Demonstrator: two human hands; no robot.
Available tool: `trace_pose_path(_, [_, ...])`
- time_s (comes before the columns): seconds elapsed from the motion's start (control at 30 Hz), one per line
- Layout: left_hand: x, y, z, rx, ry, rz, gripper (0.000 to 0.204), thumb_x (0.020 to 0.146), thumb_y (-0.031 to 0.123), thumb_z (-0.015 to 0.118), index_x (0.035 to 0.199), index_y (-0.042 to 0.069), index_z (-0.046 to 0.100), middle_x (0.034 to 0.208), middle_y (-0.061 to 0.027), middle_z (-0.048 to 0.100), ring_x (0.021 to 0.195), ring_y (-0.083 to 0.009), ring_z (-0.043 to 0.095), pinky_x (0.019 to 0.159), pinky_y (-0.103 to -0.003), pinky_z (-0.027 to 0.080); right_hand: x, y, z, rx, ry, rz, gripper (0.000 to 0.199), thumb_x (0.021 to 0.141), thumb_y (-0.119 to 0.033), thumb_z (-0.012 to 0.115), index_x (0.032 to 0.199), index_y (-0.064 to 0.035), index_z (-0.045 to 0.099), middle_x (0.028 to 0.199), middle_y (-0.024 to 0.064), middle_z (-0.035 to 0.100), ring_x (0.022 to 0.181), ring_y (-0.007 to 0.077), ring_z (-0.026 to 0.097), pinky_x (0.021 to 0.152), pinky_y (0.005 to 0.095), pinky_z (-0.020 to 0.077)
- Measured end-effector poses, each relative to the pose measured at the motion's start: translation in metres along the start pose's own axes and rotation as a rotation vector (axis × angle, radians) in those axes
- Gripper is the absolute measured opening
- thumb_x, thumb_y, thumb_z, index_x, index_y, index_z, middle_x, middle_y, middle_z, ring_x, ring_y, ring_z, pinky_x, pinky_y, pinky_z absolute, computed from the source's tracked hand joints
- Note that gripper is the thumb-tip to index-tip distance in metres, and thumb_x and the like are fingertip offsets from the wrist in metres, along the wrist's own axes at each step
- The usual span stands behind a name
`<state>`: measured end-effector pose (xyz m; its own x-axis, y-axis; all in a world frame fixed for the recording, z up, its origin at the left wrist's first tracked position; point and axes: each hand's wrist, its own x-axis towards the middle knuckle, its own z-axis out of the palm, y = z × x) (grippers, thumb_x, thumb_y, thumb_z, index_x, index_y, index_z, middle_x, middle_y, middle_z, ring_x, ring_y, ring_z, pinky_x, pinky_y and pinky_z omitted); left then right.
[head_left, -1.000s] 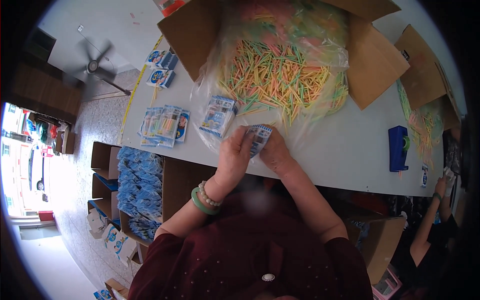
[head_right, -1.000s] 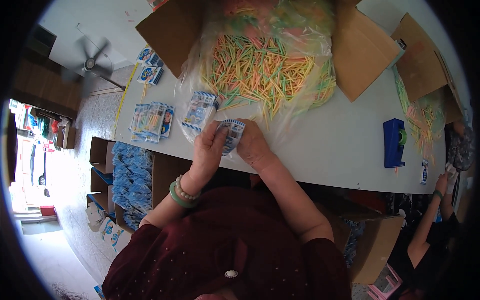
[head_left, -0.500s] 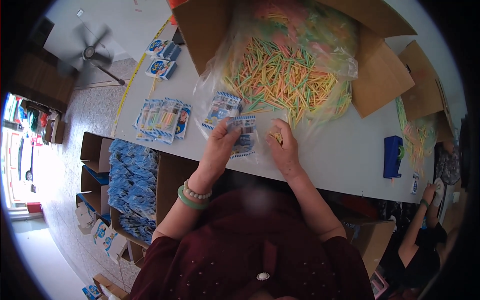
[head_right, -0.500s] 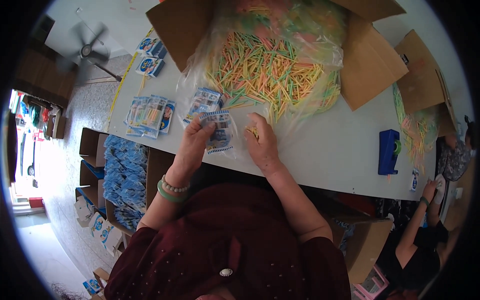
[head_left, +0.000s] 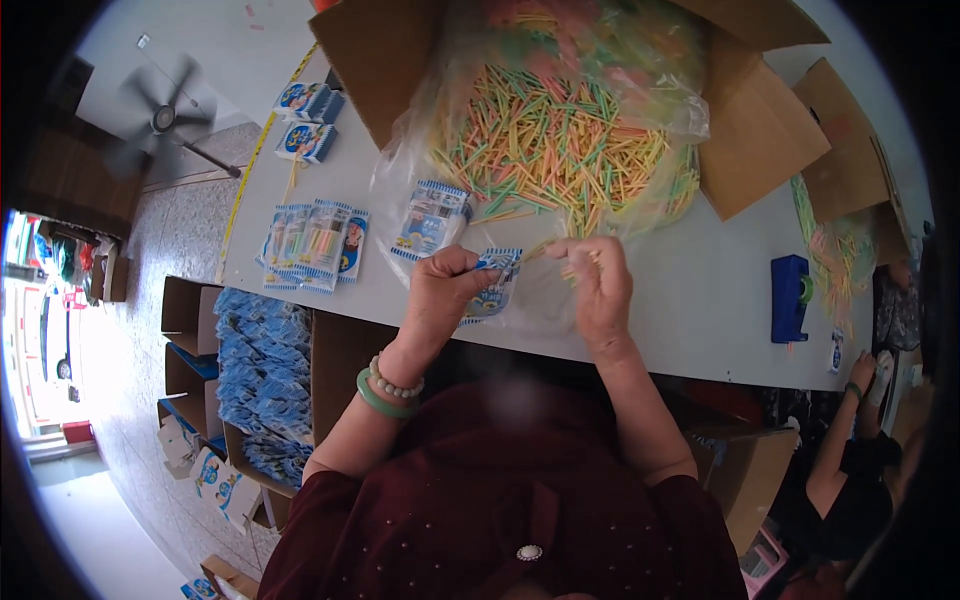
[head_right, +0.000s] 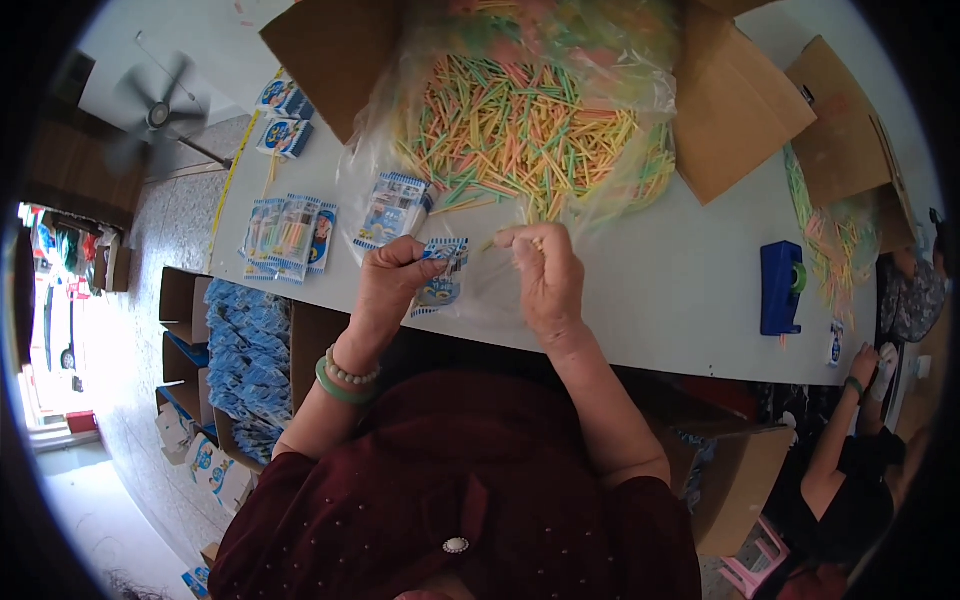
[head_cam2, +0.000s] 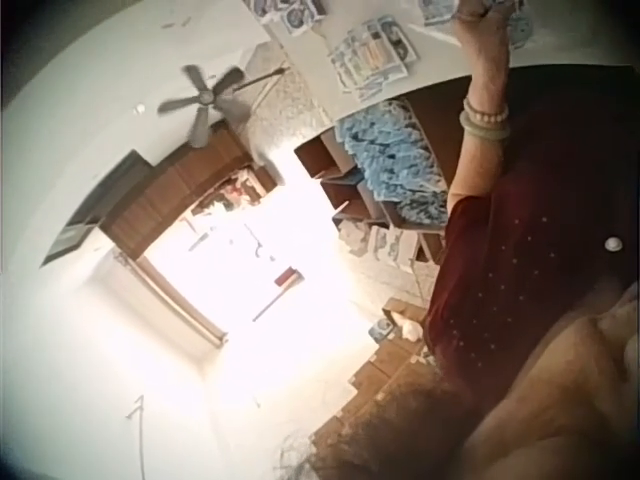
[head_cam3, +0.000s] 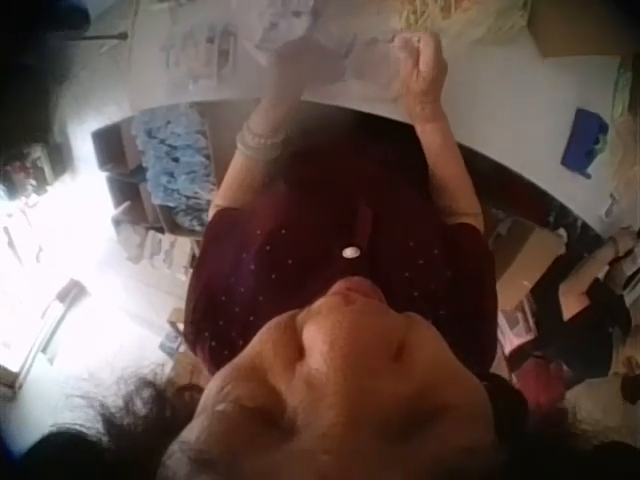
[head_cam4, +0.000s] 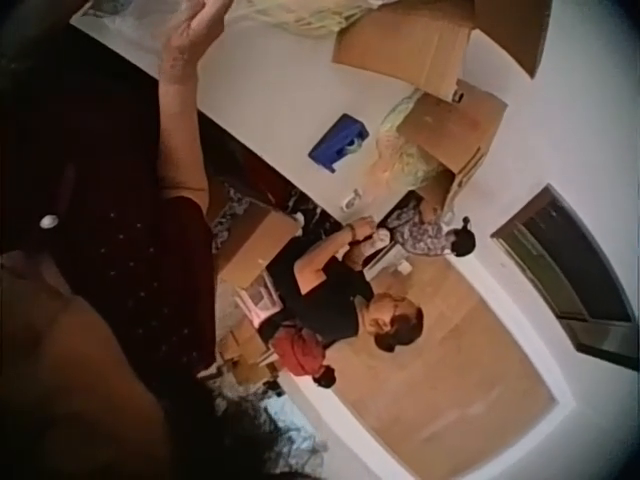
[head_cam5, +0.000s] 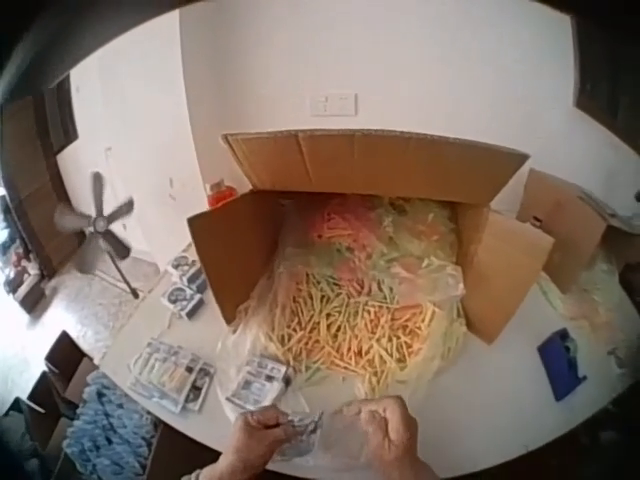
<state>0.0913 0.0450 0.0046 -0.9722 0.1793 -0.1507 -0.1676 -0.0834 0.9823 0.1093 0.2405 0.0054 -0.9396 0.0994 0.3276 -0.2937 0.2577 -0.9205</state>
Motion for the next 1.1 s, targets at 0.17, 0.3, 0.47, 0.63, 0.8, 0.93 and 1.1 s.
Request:
trace_pose_path(0.17, [-0.004,0.002,0.007,0.16,-0.023,0.02,0.018,0.082,0.003,0.068,0.068,0.008,0.057,0.063,0.0057,0.054,0.056,-0.0014,0.045,0.05,-0.019,0.037,0.018,-0.019,0.003,0.296,-0.04,-0.087,0.017,0.1,-0.018,0.042,0.099,-0.0014,0.041,0.091,0.0169,0.064,0.089,0.024,0.063,0.088,0.0375,0.048])
trace_pose_path(0.3, [-0.006,0.008,0.004,0.168,-0.026,-0.021,0.025,0.08,0.008,0.073,0.064,0.009,0.053,0.058,0.0062,0.051,0.049,-0.0012,0.041,0.043,-0.019,0.033,0.029,-0.034,0.014,0.411,-0.109,-0.179,0.015,0.101,-0.017,0.04,0.101,-0.0021,0.038,0.092,0.0184,0.064,0.092,0.0286,0.063,0.089,0.0415,0.0477])
trace_pose_path(0.47, [-0.011,0.024,0.004,0.119,-0.048,-0.192,0.028,0.077,0.008,0.075,0.063,0.009,0.051,0.056,0.005,0.051,0.047,-0.0019,0.044,0.042,-0.019,0.036,0.037,-0.04,0.032,0.375,-0.137,-0.334,0.014,0.1,-0.017,0.04,0.101,-0.0038,0.038,0.092,0.017,0.065,0.094,0.0296,0.063,0.095,0.0451,0.0419])
trace_pose_path(0.63, [-0.011,0.031,0.006,-0.031,-0.173,-0.185,0.018,0.078,0.008,0.074,0.069,0.006,0.059,0.061,0.0017,0.058,0.051,-0.004,0.051,0.045,-0.019,0.041,0.028,-0.029,0.041,0.291,-0.13,-0.31,0.012,0.1,-0.018,0.042,0.101,-0.0062,0.039,0.09,0.0143,0.066,0.096,0.028,0.064,0.104,0.0452,0.0301])
trace_pose_path(0.8, [-0.012,0.013,0.005,-0.137,-0.194,-0.135,0.01,0.083,0.01,0.07,0.08,0.002,0.064,0.069,-0.0006,0.062,0.057,-0.0055,0.055,0.05,-0.02,0.044,0.012,-0.029,0.035,0.319,-0.115,-0.192,0.013,0.099,-0.019,0.043,0.1,-0.0069,0.039,0.088,0.0128,0.067,0.096,0.0274,0.064,0.105,0.0449,0.0278])
trace_pose_path(0.93, [-0.014,0.006,0.007,-0.152,-0.222,-0.1,0.009,0.086,0.01,0.067,0.084,0.001,0.065,0.072,-0.0013,0.063,0.06,-0.0063,0.056,0.052,-0.021,0.046,0.006,-0.03,0.03,0.364,-0.038,-0.101,0.017,0.099,-0.024,0.044,0.099,-0.0073,0.04,0.084,0.0111,0.066,0.094,0.0271,0.065,0.105,0.0449,0.0279])
trace_pose_path(1.1, [-0.016,0.007,0.004,-0.107,-0.241,-0.098,0.01,0.086,0.01,0.067,0.084,0.001,0.064,0.071,-0.0009,0.062,0.059,-0.0064,0.056,0.052,-0.021,0.046,0.006,-0.029,0.022,0.437,-0.074,0.012,0.018,0.098,-0.025,0.045,0.097,-0.0072,0.041,0.08,0.0096,0.065,0.092,0.027,0.065,0.105,0.0448,0.0291])
